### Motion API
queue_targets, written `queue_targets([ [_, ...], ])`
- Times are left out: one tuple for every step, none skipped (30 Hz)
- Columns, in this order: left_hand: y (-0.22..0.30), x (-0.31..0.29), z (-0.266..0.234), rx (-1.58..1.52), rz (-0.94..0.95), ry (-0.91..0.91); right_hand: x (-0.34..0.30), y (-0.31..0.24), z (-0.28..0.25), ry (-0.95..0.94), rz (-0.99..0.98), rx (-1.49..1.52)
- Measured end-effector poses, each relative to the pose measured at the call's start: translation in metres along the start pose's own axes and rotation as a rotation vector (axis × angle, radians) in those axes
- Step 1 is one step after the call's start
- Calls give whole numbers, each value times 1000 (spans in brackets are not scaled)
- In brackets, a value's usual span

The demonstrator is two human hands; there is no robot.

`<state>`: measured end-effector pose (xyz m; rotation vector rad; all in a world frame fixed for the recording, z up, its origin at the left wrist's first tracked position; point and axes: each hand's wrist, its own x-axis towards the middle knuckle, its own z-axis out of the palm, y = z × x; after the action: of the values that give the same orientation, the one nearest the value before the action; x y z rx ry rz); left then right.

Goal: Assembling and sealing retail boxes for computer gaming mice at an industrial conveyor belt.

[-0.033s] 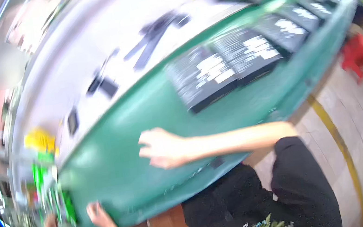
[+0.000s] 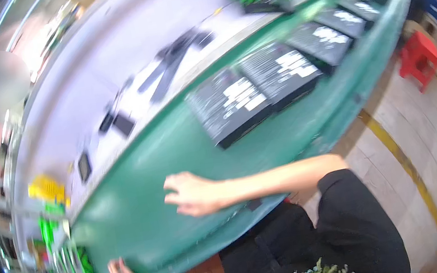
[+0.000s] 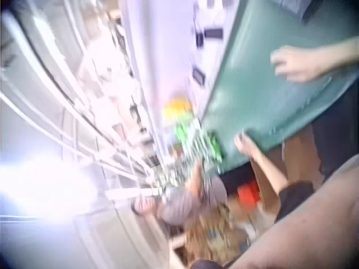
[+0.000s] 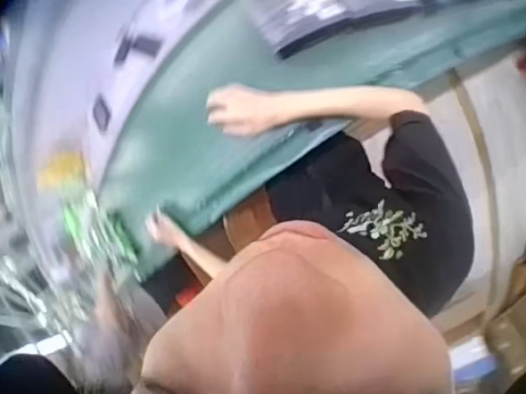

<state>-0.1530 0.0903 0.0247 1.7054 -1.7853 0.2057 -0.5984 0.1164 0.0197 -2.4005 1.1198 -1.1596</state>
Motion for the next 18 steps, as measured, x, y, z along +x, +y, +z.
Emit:
queue_targets([
  [0, -1, -2, -52, 79, 53, -7, -11, -1, -2, 56, 9],
  [-10, 2, -7, -67, 179, 86, -11, -19, -4, 72, -1, 10],
  [10, 6, -1, -98, 124, 55, -16, -21, -5, 84, 3, 19],
  [26, 9, 2, -111, 66, 17, -16, -25, -6, 110, -1, 20],
  [47, 23, 24, -177, 272, 86, -14, -21, -9, 101, 37, 18],
  [71, 35, 34, -262, 293, 14, -11, -21, -11, 83, 64, 32],
  [98, 49, 45, -346, 312, -63, -10, -20, -14, 86, 84, 17],
  [133, 62, 61, -386, 397, -70, -10, -18, -19, 87, 129, 64],
  [168, 71, 71, -419, 473, -66, -5, -16, -21, 82, 161, 115],
  [204, 77, 77, -507, 498, -109, 0, -14, -20, 84, 179, 103],
  [233, 76, 84, -599, 523, -151, 3, -11, -18, 140, 185, 164],
  [251, 69, 90, -622, 525, -161, 6, -7, -18, 194, 189, 224],
  [267, 60, 96, -665, 502, -176, 8, -6, -21, 193, 208, 205],
  [276, 54, 102, -705, 477, -189, 12, -4, -22, 208, 235, 237],
  [273, 47, 109, -682, 530, -237, 10, -3, -28, 226, 265, 266],
  [271, 41, 111, -700, 526, -243, 7, -3, -33, 220, 277, 253],
  [268, 36, 110, -710, 543, -274, 4, -3, -38, 232, 289, 267],
  [261, 37, 107, -708, 566, -306, 5, -4, -36, 251, 296, 290],
])
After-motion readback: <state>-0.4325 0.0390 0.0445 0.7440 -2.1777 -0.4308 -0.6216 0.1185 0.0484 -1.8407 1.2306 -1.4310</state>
